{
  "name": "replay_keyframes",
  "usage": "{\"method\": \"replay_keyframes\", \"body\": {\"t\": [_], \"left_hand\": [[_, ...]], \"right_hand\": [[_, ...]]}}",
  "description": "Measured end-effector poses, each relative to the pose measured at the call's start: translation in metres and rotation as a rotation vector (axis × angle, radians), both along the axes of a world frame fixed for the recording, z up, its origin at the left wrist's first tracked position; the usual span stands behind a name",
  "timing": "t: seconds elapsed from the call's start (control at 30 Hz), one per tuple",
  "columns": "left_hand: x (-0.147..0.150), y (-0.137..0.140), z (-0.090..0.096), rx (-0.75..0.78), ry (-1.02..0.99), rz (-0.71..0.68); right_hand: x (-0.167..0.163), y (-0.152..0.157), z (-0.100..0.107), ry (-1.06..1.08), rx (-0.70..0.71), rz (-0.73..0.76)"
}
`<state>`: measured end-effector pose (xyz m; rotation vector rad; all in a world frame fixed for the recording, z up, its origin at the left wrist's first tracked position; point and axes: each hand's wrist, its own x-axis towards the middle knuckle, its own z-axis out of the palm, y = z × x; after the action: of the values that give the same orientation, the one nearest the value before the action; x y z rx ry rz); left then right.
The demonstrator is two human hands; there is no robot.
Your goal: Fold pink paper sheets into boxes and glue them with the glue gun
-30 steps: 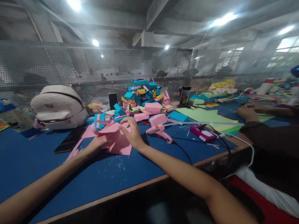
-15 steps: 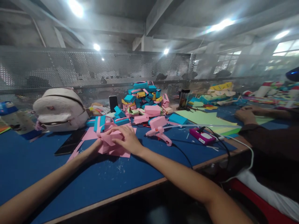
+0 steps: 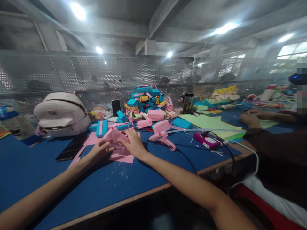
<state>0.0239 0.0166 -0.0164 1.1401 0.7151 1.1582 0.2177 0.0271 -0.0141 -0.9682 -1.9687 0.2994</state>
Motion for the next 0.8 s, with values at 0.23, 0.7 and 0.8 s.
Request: {"method": "replay_keyframes", "body": {"t": [0.23, 0.7, 0.8], "left_hand": [[-0.001, 0.001, -0.001, 0.137, 0.172, 0.157], [0.005, -0.004, 0.005, 0.259, 0.359, 0.22], [0.005, -0.004, 0.001, 0.267, 0.38, 0.22]], "right_hand": [[-0.002, 0.003, -0.002, 0.019, -0.045, 0.049], [-0.004, 0.001, -0.011, 0.012, -0.095, 0.18], [-0.006, 0.0, -0.013, -0.001, -0.09, 0.208]]}}
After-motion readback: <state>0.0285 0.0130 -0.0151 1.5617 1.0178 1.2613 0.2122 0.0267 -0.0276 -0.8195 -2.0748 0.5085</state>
